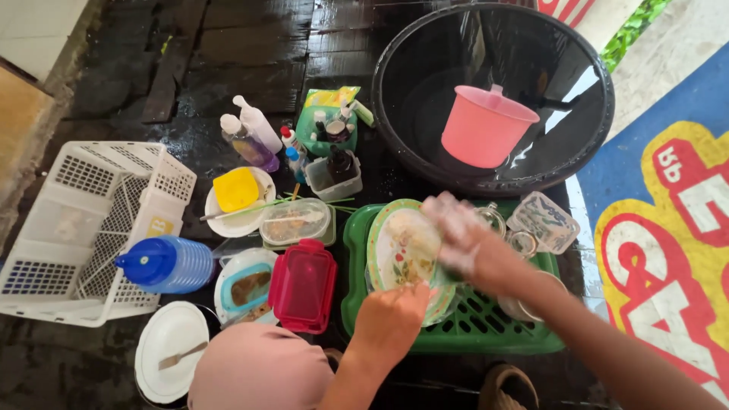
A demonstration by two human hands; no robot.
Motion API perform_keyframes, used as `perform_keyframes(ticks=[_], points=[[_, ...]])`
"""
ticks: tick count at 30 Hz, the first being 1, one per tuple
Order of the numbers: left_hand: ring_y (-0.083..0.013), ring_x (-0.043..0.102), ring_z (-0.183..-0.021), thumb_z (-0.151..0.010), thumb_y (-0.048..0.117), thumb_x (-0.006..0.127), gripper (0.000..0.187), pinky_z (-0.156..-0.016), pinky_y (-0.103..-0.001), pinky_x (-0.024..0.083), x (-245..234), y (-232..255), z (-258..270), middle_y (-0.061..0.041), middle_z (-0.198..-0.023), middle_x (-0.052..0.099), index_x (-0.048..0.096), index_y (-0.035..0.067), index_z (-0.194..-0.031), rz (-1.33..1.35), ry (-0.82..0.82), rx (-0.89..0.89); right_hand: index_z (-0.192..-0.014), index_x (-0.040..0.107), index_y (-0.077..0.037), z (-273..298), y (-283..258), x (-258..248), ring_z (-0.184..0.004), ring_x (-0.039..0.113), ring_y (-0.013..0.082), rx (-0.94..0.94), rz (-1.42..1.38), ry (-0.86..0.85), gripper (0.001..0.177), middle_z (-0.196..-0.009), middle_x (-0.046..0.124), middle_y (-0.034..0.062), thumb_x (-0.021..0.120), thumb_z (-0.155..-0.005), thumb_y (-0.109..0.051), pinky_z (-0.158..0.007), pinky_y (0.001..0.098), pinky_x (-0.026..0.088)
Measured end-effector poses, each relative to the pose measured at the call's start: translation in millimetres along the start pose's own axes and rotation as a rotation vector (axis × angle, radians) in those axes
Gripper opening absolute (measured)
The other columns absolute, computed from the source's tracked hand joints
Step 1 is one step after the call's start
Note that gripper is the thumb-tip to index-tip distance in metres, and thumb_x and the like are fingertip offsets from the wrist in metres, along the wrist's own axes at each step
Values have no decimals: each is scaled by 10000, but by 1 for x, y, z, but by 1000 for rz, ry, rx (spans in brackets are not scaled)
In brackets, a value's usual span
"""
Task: Washing dishes and food containers by hand using a sponge and rinsing them with water from a basin.
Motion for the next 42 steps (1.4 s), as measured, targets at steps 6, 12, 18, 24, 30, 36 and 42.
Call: perform_keyframes(ticks=[6,12,18,24,30,36,42], points=[[-166,570,-484,-835,81,643,118,-435,-352,436,-8,-1,4,37,-587,532,648,194,-870,-43,46,68,-1299,663,-210,7,-16,26,-1256,631,247,-486,-27,7,550,-1396,654,56,367,-989,-554,-1048,493,495],[-151,602,-490,-1065,374,667,292,-418,-324,438,-19,3,-4,19,-620,579,608,179,-855,-19,65,19,-558,523,-136,-31,43,26,-354,345,74,55,74,88,563,-460,450,-65,540,-1079,-347,-338,199,294],[-158,609,-465,-1028,316,695,206,-416,-330,456,-11,8,1,19,-587,613,716,117,-982,-34,82,62,-487,444,-211,-41,39,27,-351,268,54,152,134,37,714,-436,364,-114,504,-1046,-652,-345,206,189],[-180,628,-506,-1054,341,663,254,-459,-347,469,-19,1,-1,28,-617,616,611,194,-853,32,-1,-4,-522,535,-220,-47,72,64,-367,195,108,-379,429,316,614,-449,289,-113,454,-1089,-438,-376,311,145],[-173,584,-471,-1043,287,642,261,-422,-345,443,-21,5,-7,30,-597,545,553,213,-809,-40,24,-21,-367,297,-184,-63,78,50,-390,212,126,-282,308,372,821,-361,289,-51,664,-858,-729,-445,361,233],[-126,600,-488,-1069,376,643,348,-428,-304,469,-18,7,-12,45,-576,544,515,192,-802,-118,63,-207,-560,372,-171,-42,50,13,-523,324,96,12,-436,665,553,-520,375,-29,688,-974,-357,-526,341,270],[-239,733,-605,-908,65,577,362,-471,-364,583,91,39,13,-126,-804,711,588,-100,-1230,-44,-134,-504,-1668,113,-274,-1,-11,80,-733,636,273,586,-1594,437,965,-1159,648,272,591,-914,89,-658,407,545]])
Point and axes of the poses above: each hand's wrist, its own z-axis away from the middle knuckle, its own x-axis out of the palm, y = z × x, the point moved 4 cm from there along -z, towards the middle knuckle
